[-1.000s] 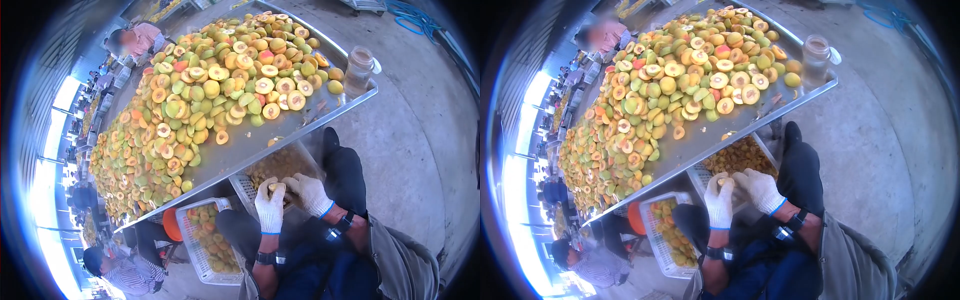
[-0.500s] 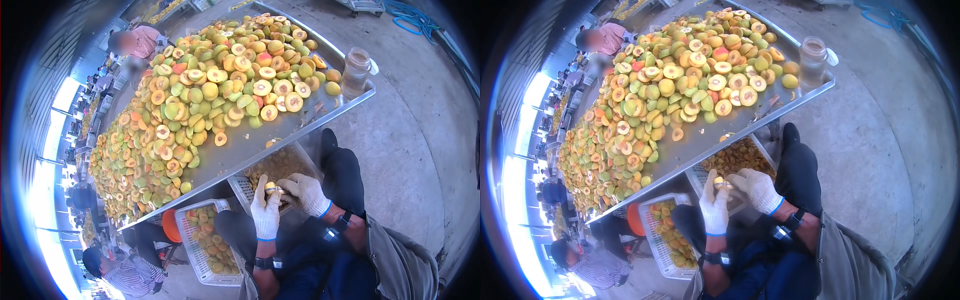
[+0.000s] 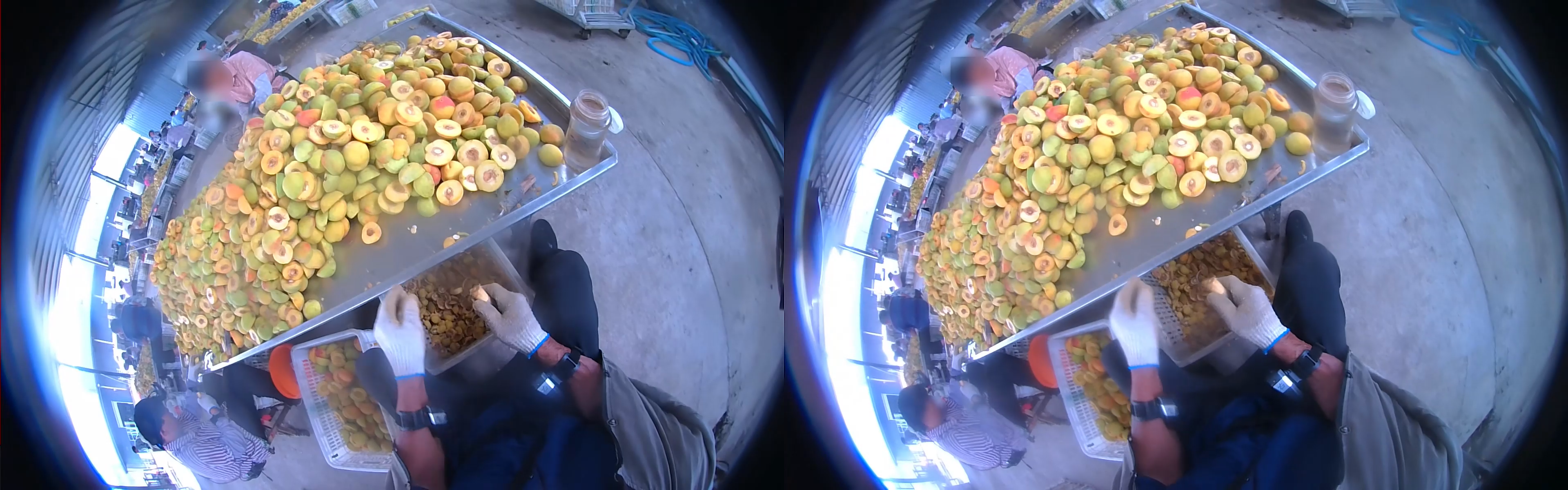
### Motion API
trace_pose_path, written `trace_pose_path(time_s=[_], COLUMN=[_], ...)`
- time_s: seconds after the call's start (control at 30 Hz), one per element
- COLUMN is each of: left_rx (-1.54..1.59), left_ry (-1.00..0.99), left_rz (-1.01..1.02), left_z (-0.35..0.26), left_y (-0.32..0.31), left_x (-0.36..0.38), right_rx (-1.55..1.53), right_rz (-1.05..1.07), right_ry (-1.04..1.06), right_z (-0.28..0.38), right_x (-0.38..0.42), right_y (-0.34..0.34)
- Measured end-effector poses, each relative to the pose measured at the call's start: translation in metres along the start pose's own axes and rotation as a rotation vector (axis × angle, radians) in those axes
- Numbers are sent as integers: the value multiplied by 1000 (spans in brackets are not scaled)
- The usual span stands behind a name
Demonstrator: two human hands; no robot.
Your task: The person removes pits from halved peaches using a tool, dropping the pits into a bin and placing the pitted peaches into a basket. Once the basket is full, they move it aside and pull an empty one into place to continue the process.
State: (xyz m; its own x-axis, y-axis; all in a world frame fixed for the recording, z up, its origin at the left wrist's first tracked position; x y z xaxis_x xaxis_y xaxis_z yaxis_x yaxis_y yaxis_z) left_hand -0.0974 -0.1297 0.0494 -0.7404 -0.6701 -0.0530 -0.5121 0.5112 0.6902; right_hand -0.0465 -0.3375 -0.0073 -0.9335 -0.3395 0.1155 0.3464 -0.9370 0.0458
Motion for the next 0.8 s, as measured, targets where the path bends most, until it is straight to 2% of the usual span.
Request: trace_pose_path(time_s=[0.07,0.1,0.17,0.3,0.33,0.47,0.53,0.6,0.67,0.73,0.77,0.8], left_rx=[17,17,-146,-263,-375,-647,-538,-402,-318,-4,-3,254], left_ry=[-87,-91,-142,-72,-22,114,53,-109,-121,-8,-11,75], left_rz=[-145,-150,-234,-226,-209,-149,-112,-4,16,94,85,151], left_z=[-7,-1,21,45,51,71,70,69,61,50,42,25], left_y=[7,5,-3,-32,-41,-68,-74,-83,-75,-64,-57,-47], left_x=[-32,-54,-105,-183,-197,-222,-229,-228,-212,-197,-183,-159], right_rx=[-19,-37,-59,-77,-78,-46,-40,-41,-36,-28,-73,-118], right_rz=[0,-1,10,33,45,99,105,114,126,128,140,151], right_ry=[6,9,12,1,0,-25,-30,-67,-35,2,19,31], right_z=[1,1,3,-1,-3,-4,1,2,0,2,4,6], right_x=[1,1,2,2,1,-1,-3,-5,-6,-8,-6,-3], right_y=[-1,-2,-4,-5,-5,-5,-2,-5,-10,-12,-12,-12])
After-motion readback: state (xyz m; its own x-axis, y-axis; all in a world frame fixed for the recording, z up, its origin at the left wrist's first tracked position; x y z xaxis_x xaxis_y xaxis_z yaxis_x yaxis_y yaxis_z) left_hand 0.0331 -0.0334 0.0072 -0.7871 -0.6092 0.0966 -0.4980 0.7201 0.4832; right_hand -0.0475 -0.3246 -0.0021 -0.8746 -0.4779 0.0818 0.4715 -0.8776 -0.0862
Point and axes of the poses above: each hand's wrist, its own x-axis away from the middle knuckle, its own y-axis out of the back of the hand, z = x × y, the point moved 4 cm from there along -x, towards the middle knuckle, and after that the axes turned 9 degrees about -x, right-handed, at the moved point
